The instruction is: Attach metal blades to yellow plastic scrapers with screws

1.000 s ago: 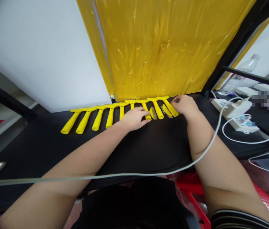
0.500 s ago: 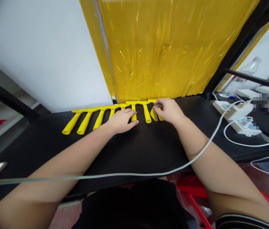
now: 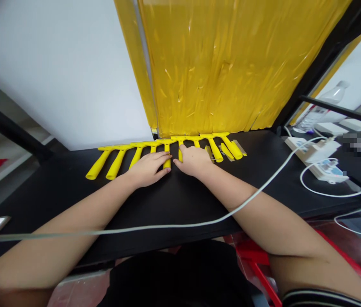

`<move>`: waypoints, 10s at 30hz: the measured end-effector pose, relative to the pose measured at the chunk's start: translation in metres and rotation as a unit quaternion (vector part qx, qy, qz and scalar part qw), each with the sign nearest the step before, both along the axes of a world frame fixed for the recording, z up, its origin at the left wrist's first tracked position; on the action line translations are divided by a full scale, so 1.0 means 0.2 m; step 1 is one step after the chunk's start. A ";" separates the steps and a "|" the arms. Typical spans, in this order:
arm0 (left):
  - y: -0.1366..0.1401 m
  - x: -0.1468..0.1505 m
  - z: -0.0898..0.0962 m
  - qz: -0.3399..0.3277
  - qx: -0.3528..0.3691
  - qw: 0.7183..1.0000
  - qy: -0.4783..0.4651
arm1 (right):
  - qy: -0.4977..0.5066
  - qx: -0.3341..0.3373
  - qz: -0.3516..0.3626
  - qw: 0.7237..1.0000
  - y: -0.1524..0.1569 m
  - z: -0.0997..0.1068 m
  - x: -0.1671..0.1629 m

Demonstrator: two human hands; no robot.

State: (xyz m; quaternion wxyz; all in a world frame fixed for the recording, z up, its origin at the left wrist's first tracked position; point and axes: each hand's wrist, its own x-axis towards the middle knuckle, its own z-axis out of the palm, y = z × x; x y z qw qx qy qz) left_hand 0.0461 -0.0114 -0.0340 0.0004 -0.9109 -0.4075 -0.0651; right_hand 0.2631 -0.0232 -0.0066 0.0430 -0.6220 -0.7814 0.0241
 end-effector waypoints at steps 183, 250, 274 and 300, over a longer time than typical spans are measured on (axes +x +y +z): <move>-0.13 -0.03 0.08 -0.107 -0.285 0.948 -0.092 | 0.820 -0.246 0.155 0.494 -0.08 -0.06 0.05; -0.15 -0.02 0.12 -0.068 -0.312 0.944 -0.076 | 0.655 -0.429 0.346 0.517 -0.07 -0.03 0.20; -0.15 -0.02 0.13 -0.079 -0.296 0.950 -0.064 | 0.648 -0.188 0.300 0.674 -0.01 -0.01 0.24; -0.15 -0.02 0.12 -0.068 -0.283 0.955 -0.050 | 0.715 -0.373 0.262 0.530 -0.08 -0.03 0.13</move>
